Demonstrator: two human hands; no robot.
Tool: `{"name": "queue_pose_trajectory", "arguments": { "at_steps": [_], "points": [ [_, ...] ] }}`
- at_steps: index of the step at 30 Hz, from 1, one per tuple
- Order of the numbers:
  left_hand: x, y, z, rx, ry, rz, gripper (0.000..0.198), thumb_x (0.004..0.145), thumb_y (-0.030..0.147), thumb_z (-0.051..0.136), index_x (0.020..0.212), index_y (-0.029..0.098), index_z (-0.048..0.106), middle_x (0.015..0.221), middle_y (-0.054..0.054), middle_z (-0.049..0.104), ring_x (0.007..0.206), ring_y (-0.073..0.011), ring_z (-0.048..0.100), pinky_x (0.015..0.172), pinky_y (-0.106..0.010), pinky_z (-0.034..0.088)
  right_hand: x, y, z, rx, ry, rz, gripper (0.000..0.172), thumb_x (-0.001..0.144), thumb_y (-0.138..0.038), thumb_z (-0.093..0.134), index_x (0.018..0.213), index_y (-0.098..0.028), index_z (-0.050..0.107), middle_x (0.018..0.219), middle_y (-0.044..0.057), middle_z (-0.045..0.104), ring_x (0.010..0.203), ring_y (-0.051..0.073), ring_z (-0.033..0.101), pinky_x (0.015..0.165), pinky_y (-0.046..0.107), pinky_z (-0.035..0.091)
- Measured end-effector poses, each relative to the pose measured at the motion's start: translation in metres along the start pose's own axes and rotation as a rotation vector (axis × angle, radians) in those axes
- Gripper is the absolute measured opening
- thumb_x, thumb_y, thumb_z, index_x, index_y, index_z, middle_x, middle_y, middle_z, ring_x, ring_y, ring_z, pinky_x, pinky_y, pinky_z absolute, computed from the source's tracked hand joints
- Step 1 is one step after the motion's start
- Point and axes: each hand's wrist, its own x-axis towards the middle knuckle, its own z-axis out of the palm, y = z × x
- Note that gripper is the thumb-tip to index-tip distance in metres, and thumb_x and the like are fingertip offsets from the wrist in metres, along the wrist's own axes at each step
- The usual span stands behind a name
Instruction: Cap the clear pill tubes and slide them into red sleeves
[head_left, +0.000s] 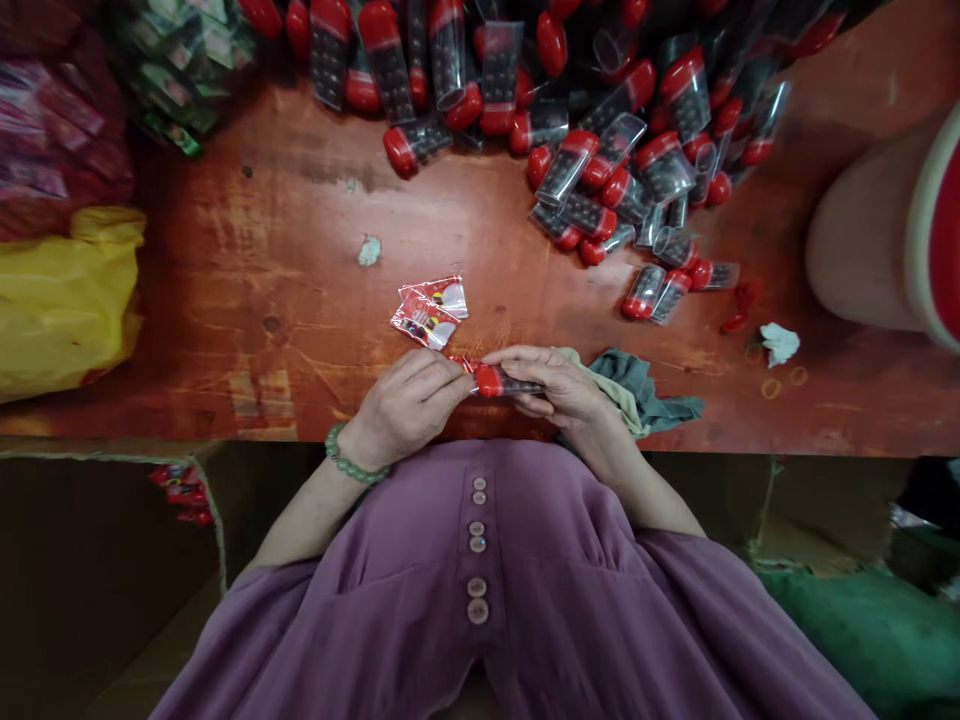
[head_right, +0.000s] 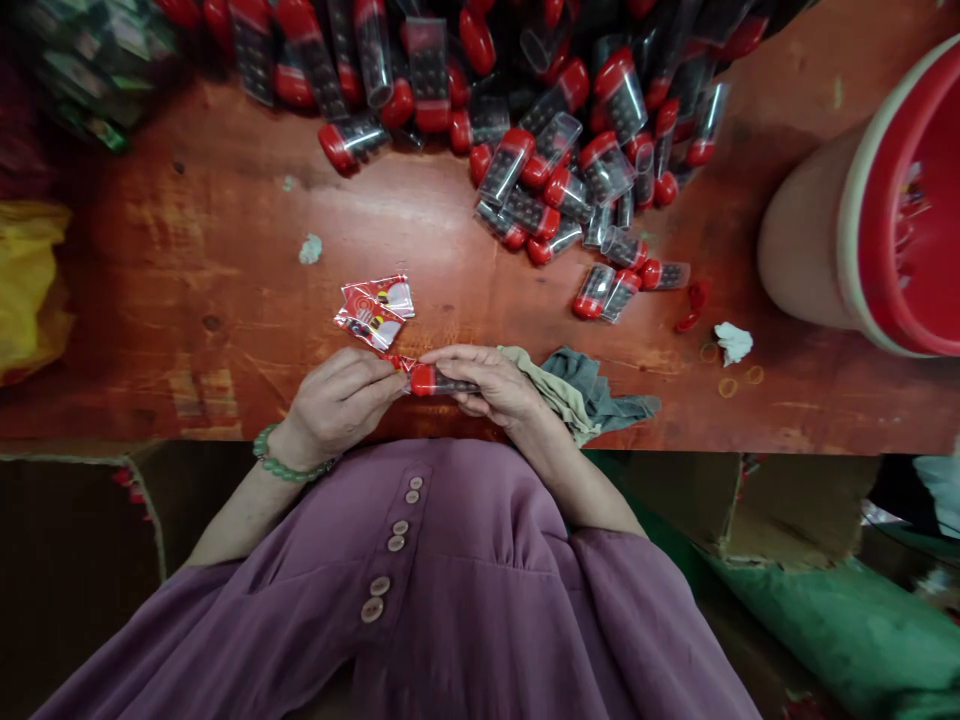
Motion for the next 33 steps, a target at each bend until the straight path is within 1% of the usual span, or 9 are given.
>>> {"name": "queue_pose_trajectory", "arguments": {
  "at_steps": [3, 8, 15, 20, 24, 27, 29, 31, 33],
  "points": [
    [-0.001, -0.002, 0.003, 0.026, -0.001, 0.008, 0.012, 0.09, 0.011, 0.061, 0.099, 0.016, 0.067, 0.087, -0.005, 0.071, 0.079, -0.016, 0.061, 0.072, -0.029, 0.054, -0.002, 0.001, 0.005, -0.005, 0.042, -0.001, 0.028, 0.081, -0.032, 0.07, 0.101, -0.015, 0.069, 0.043, -0.012, 0.046, 0.03, 0.001, 0.023, 0.033, 0.017, 0.011],
    [-0.006, -0.006, 0.005, 0.005, 0.002, 0.001, 0.017, 0.086, 0.008, 0.064, 0.102, 0.014, 0.065, 0.091, -0.008, 0.073, 0.082, -0.0173, 0.062, 0.074, -0.031, 0.055, -0.005, 0.0, 0.009, -0.017, 0.066, -0.025, 0.029, 0.079, -0.03, 0.072, 0.105, -0.016, 0.069, 0.054, -0.009, 0.056, 0.034, 0.001, 0.028, 0.032, 0.017, 0.012],
    [-0.009, -0.005, 0.008, 0.001, 0.017, 0.004, 0.017, 0.087, 0.012, 0.065, 0.105, 0.012, 0.066, 0.09, -0.009, 0.073, 0.083, -0.0176, 0.064, 0.073, -0.03, 0.055, 0.004, 0.007, 0.006, -0.05, 0.118, -0.062, 0.028, 0.081, -0.034, 0.07, 0.103, -0.016, 0.071, 0.051, -0.01, 0.051, 0.034, 0.001, 0.027, 0.033, 0.018, 0.013],
    [-0.015, -0.007, 0.017, -0.007, 0.077, 0.02, 0.025, 0.086, 0.018, 0.07, 0.111, 0.017, 0.067, 0.098, -0.008, 0.075, 0.089, -0.0183, 0.067, 0.078, -0.031, 0.055, 0.006, 0.012, 0.014, -0.061, 0.189, -0.092, 0.032, 0.079, -0.038, 0.07, 0.102, -0.016, 0.072, 0.045, -0.011, 0.045, 0.034, 0.002, 0.027, 0.034, 0.017, 0.018],
    [-0.02, -0.013, 0.022, -0.072, 0.062, 0.002, 0.022, 0.086, 0.019, 0.07, 0.108, 0.022, 0.069, 0.101, -0.005, 0.076, 0.09, -0.0178, 0.069, 0.083, -0.034, 0.055, 0.004, 0.017, 0.02, -0.066, 0.238, -0.134, 0.033, 0.08, -0.041, 0.069, 0.103, -0.017, 0.072, 0.046, -0.011, 0.046, 0.034, 0.002, 0.028, 0.034, 0.016, 0.019],
    [-0.02, -0.018, 0.021, -0.178, 0.057, 0.0, 0.024, 0.085, 0.019, 0.072, 0.109, 0.024, 0.069, 0.102, -0.005, 0.076, 0.09, -0.017, 0.069, 0.083, -0.033, 0.054, 0.003, 0.018, 0.022, -0.081, 0.193, -0.155, 0.033, 0.079, -0.041, 0.072, 0.103, -0.019, 0.072, 0.053, -0.01, 0.051, 0.037, 0.002, 0.032, 0.033, 0.016, 0.021],
    [-0.018, -0.018, 0.018, -0.234, 0.055, -0.041, 0.027, 0.085, 0.021, 0.073, 0.111, 0.026, 0.069, 0.104, -0.005, 0.076, 0.094, -0.0184, 0.068, 0.086, -0.035, 0.053, 0.003, 0.016, 0.023, -0.086, 0.145, -0.167, 0.035, 0.076, -0.04, 0.076, 0.104, -0.02, 0.071, 0.061, -0.008, 0.056, 0.04, 0.002, 0.035, 0.033, 0.017, 0.023],
    [-0.017, -0.013, 0.013, -0.232, 0.078, -0.137, 0.033, 0.082, 0.027, 0.076, 0.114, 0.028, 0.068, 0.109, -0.005, 0.075, 0.105, -0.0218, 0.067, 0.095, -0.039, 0.051, 0.004, 0.014, 0.023, -0.081, 0.146, -0.21, 0.037, 0.074, -0.041, 0.078, 0.104, -0.02, 0.071, 0.067, -0.007, 0.059, 0.04, 0.002, 0.035, 0.034, 0.017, 0.023],
    [-0.019, -0.004, 0.008, -0.227, 0.204, -0.32, 0.048, 0.075, 0.037, 0.082, 0.12, 0.028, 0.066, 0.118, -0.007, 0.071, 0.116, -0.0259, 0.062, 0.102, -0.043, 0.048, 0.005, 0.012, 0.024, -0.089, 0.194, -0.278, 0.037, 0.076, -0.041, 0.076, 0.106, -0.021, 0.07, 0.066, -0.007, 0.058, 0.039, 0.002, 0.033, 0.034, 0.018, 0.023]
  ]
}}
